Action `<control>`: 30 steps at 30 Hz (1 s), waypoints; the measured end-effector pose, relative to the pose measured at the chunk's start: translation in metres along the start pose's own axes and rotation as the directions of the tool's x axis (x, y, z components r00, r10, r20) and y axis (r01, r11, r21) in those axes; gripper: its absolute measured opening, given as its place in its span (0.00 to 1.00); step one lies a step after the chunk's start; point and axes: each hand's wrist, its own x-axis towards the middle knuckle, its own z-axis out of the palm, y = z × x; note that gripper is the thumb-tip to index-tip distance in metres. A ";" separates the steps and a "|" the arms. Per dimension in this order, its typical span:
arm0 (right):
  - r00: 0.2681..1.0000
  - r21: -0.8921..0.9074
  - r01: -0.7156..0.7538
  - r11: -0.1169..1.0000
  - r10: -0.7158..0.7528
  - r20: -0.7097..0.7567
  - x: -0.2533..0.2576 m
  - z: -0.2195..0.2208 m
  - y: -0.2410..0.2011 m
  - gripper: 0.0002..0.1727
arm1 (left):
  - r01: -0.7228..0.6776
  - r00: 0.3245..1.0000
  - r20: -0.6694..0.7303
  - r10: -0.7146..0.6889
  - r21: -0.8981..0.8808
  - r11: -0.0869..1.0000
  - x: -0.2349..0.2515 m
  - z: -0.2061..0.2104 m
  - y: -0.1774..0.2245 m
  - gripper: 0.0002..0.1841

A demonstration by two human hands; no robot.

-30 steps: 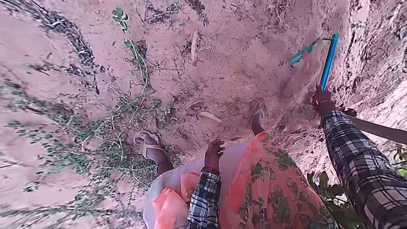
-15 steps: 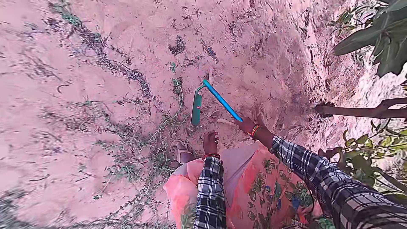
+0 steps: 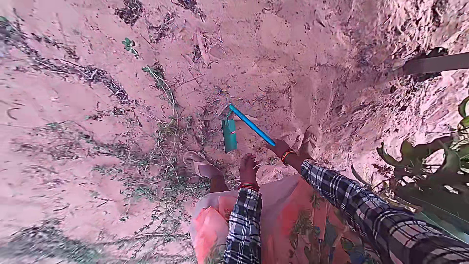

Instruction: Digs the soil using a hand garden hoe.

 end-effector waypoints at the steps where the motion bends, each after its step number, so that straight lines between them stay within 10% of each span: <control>1: 1.000 -0.008 0.031 0.999 -0.031 0.006 0.012 0.001 0.011 0.30 | 0.002 1.000 -0.009 -0.002 0.021 1.000 0.002 0.007 -0.006 0.15; 10: 0.991 -0.310 0.131 0.942 -0.133 0.017 0.118 -0.104 0.145 0.30 | 0.088 0.995 0.008 -0.099 0.380 0.921 0.026 0.059 -0.074 0.15; 15: 0.963 -0.267 -0.182 0.946 0.116 -0.245 0.094 -0.217 0.318 0.31 | 0.075 0.997 -0.040 -0.065 0.424 0.903 0.036 0.070 -0.083 0.16; 20: 0.775 -0.122 -0.487 0.865 0.364 -0.516 -0.003 -0.330 0.451 0.36 | 0.100 0.995 -0.046 -0.089 0.445 0.890 0.037 0.080 -0.094 0.15; 25: 0.784 -0.056 -0.421 0.905 0.332 -0.524 -0.032 -0.323 0.469 0.38 | 0.113 0.993 -0.033 -0.110 0.440 0.891 0.038 0.088 -0.106 0.14; 30: 0.982 0.029 0.000 1.000 0.005 -0.189 0.059 -0.166 0.321 0.32 | 0.094 0.995 -0.029 -0.091 0.474 0.875 0.046 0.097 -0.108 0.14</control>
